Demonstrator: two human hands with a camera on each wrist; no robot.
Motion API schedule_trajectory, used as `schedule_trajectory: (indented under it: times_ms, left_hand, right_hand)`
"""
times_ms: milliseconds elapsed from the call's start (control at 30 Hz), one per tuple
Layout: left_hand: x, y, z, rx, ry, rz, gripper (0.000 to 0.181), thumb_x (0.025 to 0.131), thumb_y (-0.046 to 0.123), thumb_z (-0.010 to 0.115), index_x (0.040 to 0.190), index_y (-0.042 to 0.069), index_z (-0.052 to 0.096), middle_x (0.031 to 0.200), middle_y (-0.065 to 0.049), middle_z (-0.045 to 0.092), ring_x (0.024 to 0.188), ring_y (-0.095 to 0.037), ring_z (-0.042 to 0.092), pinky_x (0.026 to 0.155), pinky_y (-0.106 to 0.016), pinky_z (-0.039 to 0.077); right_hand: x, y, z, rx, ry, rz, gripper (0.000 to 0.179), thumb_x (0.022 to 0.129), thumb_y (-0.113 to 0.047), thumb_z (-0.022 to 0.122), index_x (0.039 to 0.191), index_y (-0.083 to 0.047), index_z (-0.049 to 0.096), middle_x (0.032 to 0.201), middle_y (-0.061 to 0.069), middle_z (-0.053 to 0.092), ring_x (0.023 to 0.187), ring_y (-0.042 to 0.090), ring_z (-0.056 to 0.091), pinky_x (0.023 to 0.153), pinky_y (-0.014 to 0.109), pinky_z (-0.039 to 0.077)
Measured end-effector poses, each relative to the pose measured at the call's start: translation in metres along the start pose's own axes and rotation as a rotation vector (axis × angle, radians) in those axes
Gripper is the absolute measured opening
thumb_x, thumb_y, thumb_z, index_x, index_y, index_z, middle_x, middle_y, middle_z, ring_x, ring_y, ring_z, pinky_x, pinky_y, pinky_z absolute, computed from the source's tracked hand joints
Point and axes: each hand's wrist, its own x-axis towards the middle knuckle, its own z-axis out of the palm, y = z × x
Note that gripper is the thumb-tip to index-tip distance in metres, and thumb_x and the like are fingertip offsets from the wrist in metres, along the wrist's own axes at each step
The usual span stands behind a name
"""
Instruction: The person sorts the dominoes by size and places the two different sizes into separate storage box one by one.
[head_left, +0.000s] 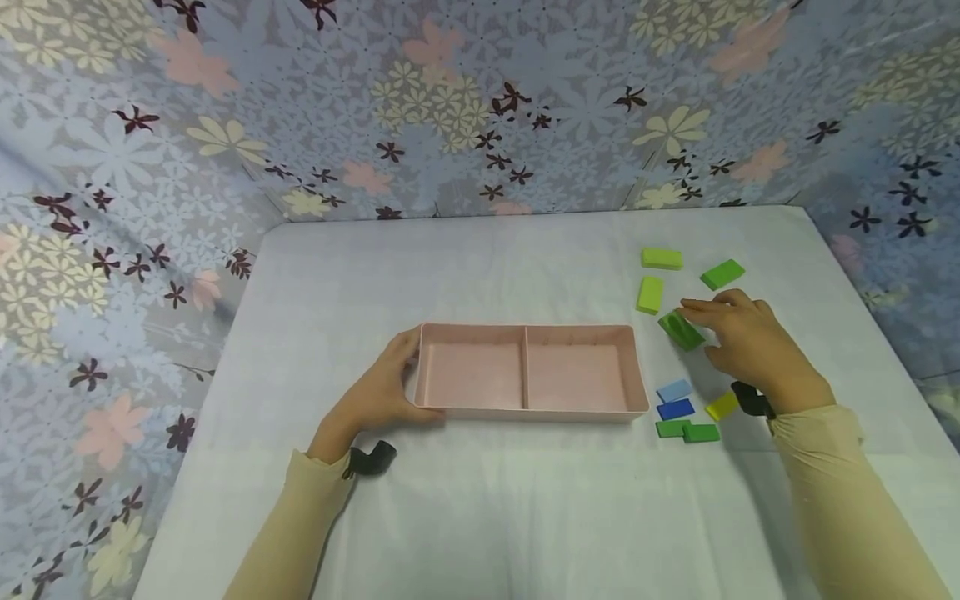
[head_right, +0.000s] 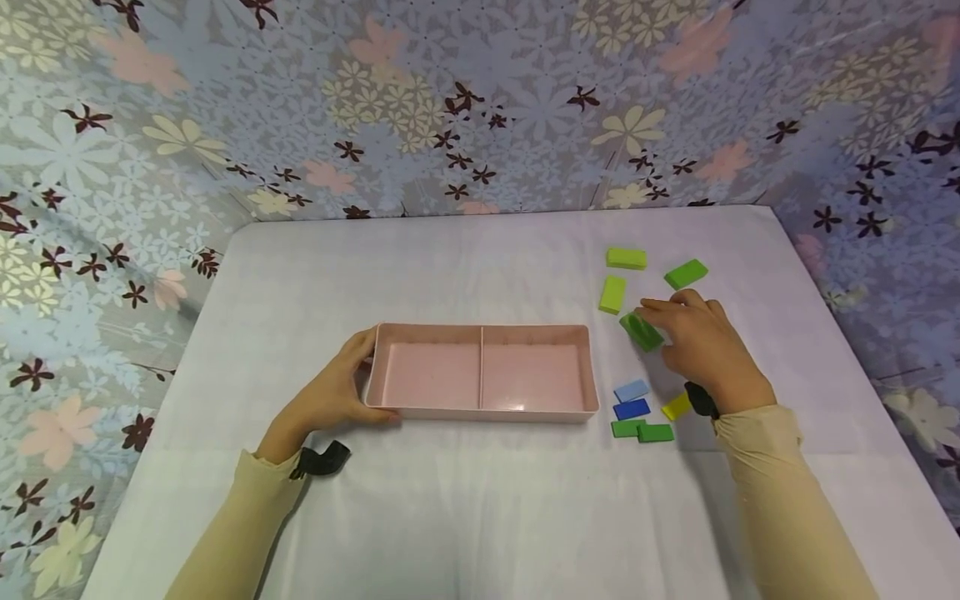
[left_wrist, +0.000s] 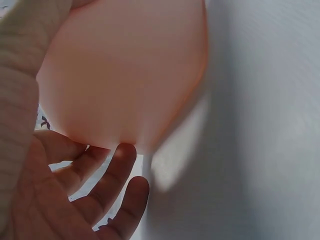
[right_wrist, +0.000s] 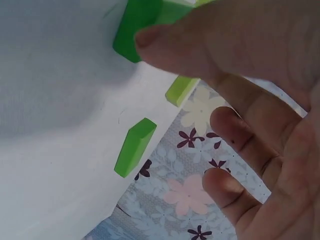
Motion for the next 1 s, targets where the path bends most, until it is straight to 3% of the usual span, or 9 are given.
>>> schedule_trajectory:
  times_ms: [167,267,700,1000]
  left_hand:
    - [0.0,-0.003,0.002,-0.016,0.009,0.002,0.127,0.054,0.046,0.091,0.153,0.025,0.015,0.151,0.003,0.024,0.124,-0.017,0.04,0.103,-0.042,0.036]
    - [0.0,-0.005,0.003,-0.013,0.017,0.019,0.126,0.054,0.045,0.091,0.153,0.021,0.016,0.15,0.0,0.025,0.127,-0.017,0.038,0.105,-0.042,0.034]
    - [0.001,-0.006,0.006,0.026,0.015,0.042,0.126,0.055,0.049,0.089,0.153,0.023,0.015,0.151,-0.001,0.024,0.136,-0.016,0.029,0.109,-0.043,0.028]
    - [0.001,-0.006,0.004,0.016,0.015,0.029,0.127,0.055,0.046,0.09,0.153,0.023,0.014,0.151,-0.004,0.025,0.135,-0.021,0.032,0.107,-0.047,0.03]
  right_hand:
    - [0.006,0.0,0.003,-0.058,0.024,-0.052,0.065,0.064,0.002,0.079,0.126,-0.01,0.062,0.136,0.014,0.051,0.117,0.039,0.039,0.086,0.057,0.033]
    - [0.008,0.001,0.004,-0.043,0.017,-0.057,0.065,0.066,0.004,0.075,0.128,-0.009,0.061,0.136,0.013,0.052,0.117,0.037,0.039,0.086,0.056,0.032]
    - [0.013,0.0,0.009,-0.038,-0.02,-0.02,0.063,0.065,0.008,0.073,0.126,-0.008,0.063,0.12,0.013,0.063,0.106,0.032,0.048,0.083,0.053,0.036]
    - [0.018,-0.002,0.009,-0.054,-0.04,-0.025,0.061,0.064,0.004,0.076,0.123,-0.003,0.064,0.123,0.016,0.061,0.108,0.035,0.048,0.082,0.054,0.038]
